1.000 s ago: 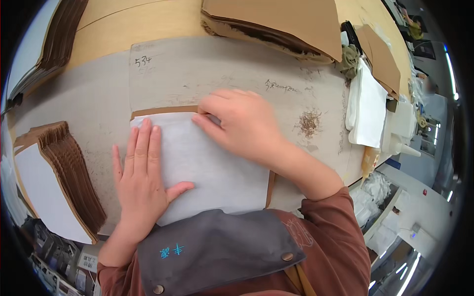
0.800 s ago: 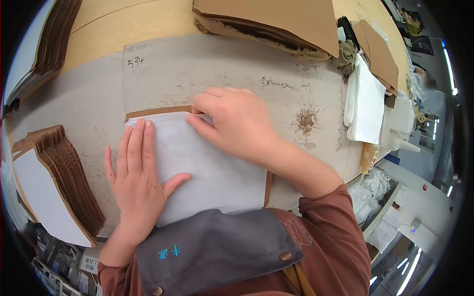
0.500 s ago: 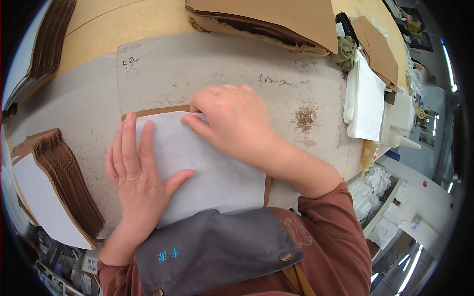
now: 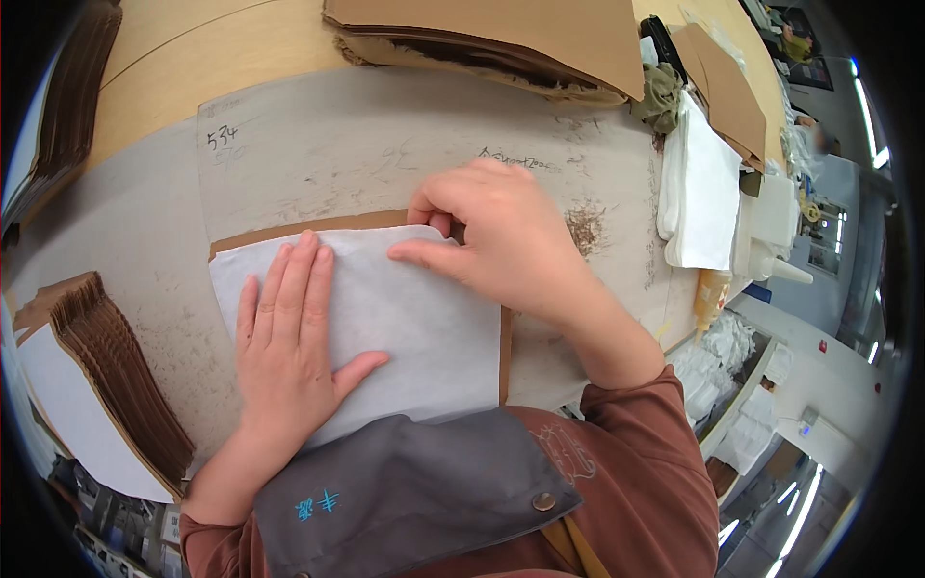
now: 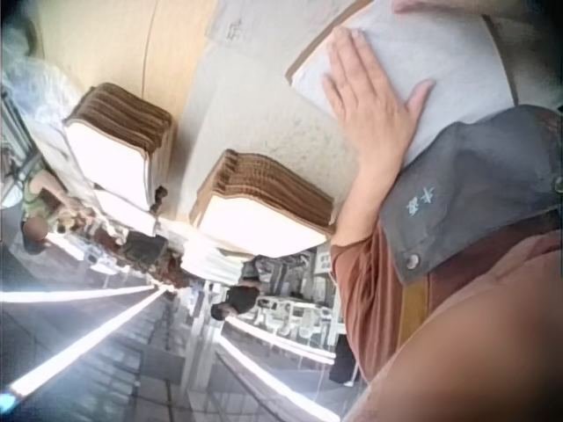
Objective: Trimming the edges of leather pieces using scissors after aligning them with paper templates.
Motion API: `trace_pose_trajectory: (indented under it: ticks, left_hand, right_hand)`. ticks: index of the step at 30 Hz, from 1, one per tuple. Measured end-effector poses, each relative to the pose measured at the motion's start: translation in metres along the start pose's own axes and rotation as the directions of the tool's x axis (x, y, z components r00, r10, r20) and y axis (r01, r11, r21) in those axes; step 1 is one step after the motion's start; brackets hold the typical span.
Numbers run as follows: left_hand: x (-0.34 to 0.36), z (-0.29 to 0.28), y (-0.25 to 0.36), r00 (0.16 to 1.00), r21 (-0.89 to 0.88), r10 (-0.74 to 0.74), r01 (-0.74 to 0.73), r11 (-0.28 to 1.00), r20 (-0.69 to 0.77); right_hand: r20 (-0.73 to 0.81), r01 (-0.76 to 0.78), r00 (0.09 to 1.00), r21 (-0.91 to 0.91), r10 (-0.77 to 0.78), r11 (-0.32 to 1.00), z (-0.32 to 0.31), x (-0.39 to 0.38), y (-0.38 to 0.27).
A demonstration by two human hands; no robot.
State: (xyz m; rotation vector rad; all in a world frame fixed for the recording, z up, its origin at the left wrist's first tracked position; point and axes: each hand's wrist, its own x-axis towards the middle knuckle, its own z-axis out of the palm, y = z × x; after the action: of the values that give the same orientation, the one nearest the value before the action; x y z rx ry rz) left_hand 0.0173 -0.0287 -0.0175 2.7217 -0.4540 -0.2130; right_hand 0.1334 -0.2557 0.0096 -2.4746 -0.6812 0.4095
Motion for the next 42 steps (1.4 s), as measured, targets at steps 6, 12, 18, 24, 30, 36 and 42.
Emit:
trace_pose_trajectory:
  ticks: [6,12,18,24,30,36,42]
  left_hand:
    - [0.0,-0.002,0.001,1.0,0.045,-0.014,0.013,0.999,0.007]
    - [0.004,-0.006,0.004,0.995,0.18,0.054,-0.068,0.981,0.083]
    - [0.007,-0.007,0.011,0.998,0.201,0.003,-0.016,0.98,0.061]
    - [0.014,0.002,0.02,1.0,0.059,-0.029,0.03,0.998,-0.011]
    - [0.027,0.009,0.03,0.994,0.018,0.086,-0.088,0.996,0.069]
    - [0.029,0.01,0.029,0.993,0.036,0.096,-0.099,0.994,0.068]
    - [0.031,0.007,0.031,0.992,0.059,0.099,-0.104,0.993,0.077]
  right_hand:
    - [-0.04,-0.03,0.999,0.1,0.034,0.995,0.005,-0.005,0.014]
    - [-0.128,0.013,0.992,0.007,-0.012,1.0,0.008,-0.006,0.011]
    - [-0.122,-0.036,0.992,-0.052,0.029,0.998,0.012,-0.007,0.008]
    - [-0.191,-0.002,0.981,-0.075,-0.012,0.997,0.015,-0.008,0.012]
    - [-0.219,-0.045,0.975,-0.068,0.029,0.997,0.012,-0.01,0.014]
    - [-0.112,-0.122,0.984,0.137,0.138,0.983,0.0,-0.026,0.023]
    - [-0.172,-0.094,0.976,0.207,0.13,0.974,0.003,-0.033,0.028]
